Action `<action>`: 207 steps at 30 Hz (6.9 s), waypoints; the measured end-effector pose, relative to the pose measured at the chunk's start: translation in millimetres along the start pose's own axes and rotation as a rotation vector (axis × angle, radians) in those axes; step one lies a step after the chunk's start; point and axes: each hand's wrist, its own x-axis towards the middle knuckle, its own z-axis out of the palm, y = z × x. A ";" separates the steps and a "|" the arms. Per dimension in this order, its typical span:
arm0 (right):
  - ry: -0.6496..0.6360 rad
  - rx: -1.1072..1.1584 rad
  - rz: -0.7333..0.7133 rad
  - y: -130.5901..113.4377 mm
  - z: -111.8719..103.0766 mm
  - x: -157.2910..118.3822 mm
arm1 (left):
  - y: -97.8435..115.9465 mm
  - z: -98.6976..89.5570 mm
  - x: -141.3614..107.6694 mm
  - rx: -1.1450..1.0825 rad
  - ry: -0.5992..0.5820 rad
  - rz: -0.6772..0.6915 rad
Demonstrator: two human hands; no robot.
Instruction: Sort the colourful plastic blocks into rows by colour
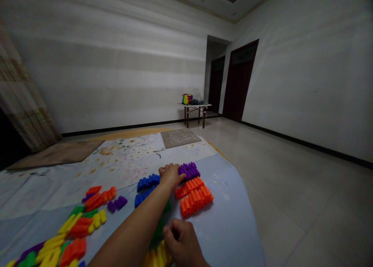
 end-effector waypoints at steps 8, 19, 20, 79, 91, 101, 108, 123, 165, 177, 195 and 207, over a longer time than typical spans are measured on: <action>0.024 0.047 -0.031 4.4 5.8 2.3 | 28.5 12.2 22.8 -0.006 -0.033 0.044; 0.027 0.055 -0.014 11.0 7.6 4.3 | 38.2 15.9 27.5 -0.082 -0.057 0.059; 0.025 0.053 -0.014 11.4 7.6 4.3 | 37.8 14.1 26.8 -0.095 -0.049 0.060; -0.103 0.065 0.034 12.0 -12.2 -8.7 | -164.5 -75.4 -227.5 -0.244 0.027 -0.244; -0.039 -0.060 -0.073 -10.5 -23.6 -18.7 | -166.6 -63.2 -236.6 0.015 -0.162 -0.158; -0.096 -0.240 -0.337 -80.1 -31.3 -22.9 | -164.4 -58.2 -235.7 -0.032 0.056 -0.058; -0.359 -0.400 -0.409 -100.8 11.3 -4.1 | -169.8 -47.8 -238.7 -0.044 -0.056 -0.161; -0.563 -0.792 -0.489 -85.7 61.7 28.7 | -170.5 -49.5 -231.7 -0.141 0.132 0.017; -0.317 -0.619 -0.487 -87.0 38.7 16.6 | -129.9 -42.5 -214.8 -1.138 0.024 -0.235; -0.582 -0.569 -0.646 -93.5 24.5 35.1 | -134.8 -42.3 -214.6 -0.931 0.041 -0.200; -0.491 -1.114 -0.409 -65.7 27.1 127.2 | -159.2 -30.3 -223.8 -0.083 0.454 -0.073; -0.504 -1.098 -0.423 -51.9 37.3 132.8 | -160.5 -30.3 -223.8 -0.081 0.401 -0.126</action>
